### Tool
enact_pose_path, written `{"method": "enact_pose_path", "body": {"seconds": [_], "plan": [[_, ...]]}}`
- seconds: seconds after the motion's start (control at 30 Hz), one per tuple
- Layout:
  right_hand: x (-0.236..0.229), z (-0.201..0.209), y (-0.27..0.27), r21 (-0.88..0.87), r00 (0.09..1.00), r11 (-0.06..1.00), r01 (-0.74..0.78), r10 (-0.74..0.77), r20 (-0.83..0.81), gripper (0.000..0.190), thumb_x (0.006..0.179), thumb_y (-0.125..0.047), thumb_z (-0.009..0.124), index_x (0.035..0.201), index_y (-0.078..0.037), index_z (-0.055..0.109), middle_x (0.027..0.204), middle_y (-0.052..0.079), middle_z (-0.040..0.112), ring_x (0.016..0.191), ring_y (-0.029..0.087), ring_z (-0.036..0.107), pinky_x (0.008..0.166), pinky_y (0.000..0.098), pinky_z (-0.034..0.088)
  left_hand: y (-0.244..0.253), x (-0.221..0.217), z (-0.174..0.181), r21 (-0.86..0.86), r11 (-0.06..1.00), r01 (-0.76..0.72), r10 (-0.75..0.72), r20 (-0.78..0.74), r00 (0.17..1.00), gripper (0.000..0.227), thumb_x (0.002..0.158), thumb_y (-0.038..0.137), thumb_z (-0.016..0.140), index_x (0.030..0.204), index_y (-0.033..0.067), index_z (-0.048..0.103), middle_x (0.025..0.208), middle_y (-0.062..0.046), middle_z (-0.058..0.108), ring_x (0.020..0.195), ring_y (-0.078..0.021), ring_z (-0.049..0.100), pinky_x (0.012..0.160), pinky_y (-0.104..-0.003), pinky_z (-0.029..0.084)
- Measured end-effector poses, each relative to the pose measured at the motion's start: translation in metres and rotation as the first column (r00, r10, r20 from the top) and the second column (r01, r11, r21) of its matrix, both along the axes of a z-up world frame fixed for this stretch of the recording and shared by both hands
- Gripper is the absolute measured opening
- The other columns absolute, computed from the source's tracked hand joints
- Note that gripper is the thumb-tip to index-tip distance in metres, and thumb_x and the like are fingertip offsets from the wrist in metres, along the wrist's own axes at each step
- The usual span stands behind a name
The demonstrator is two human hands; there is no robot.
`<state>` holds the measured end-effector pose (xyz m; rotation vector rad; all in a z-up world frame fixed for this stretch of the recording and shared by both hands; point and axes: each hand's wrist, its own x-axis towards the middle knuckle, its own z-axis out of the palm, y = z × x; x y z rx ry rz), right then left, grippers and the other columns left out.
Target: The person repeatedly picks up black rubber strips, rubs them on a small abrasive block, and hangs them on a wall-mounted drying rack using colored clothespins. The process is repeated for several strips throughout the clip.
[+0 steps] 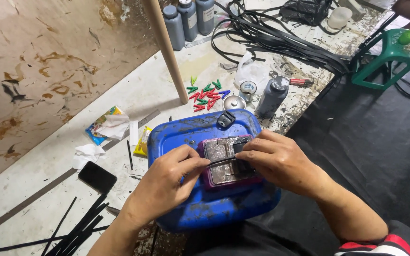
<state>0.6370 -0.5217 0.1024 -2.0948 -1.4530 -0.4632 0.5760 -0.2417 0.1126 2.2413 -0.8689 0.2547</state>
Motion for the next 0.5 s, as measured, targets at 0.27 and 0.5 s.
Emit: {"method": "enact_pose_path", "body": {"seconds": [0.27,0.5], "plan": [[0.0016,0.0009,0.0015,0.006,0.998,1.0,-0.017,0.017,0.061,0.025,0.104,-0.011,0.046,0.105,-0.008,0.071,0.098,0.005,0.071,0.074,0.025,0.056,0.07,0.037,0.048,0.0019,0.0005,-0.0015,0.035,0.999,0.012,-0.012,0.008,1.0,0.028,0.089,-0.003,0.067,0.116,0.0029,0.069,0.099,-0.011,0.062,0.083,-0.0278,0.066,0.077,-0.037,0.055],[0.0008,-0.0007,-0.0052,-0.021,0.999,1.0,-0.008,0.009,0.048,0.024,0.105,-0.016,0.046,0.106,-0.009,0.069,0.101,0.004,0.071,0.074,0.026,0.055,0.07,0.0379,0.047,-0.0038,0.0039,-0.0007,0.053,0.998,0.029,-0.03,0.032,0.999,0.024,0.092,-0.002,0.064,0.115,0.0014,0.069,0.095,-0.012,0.061,0.081,-0.0298,0.064,0.074,-0.039,0.053]]}}
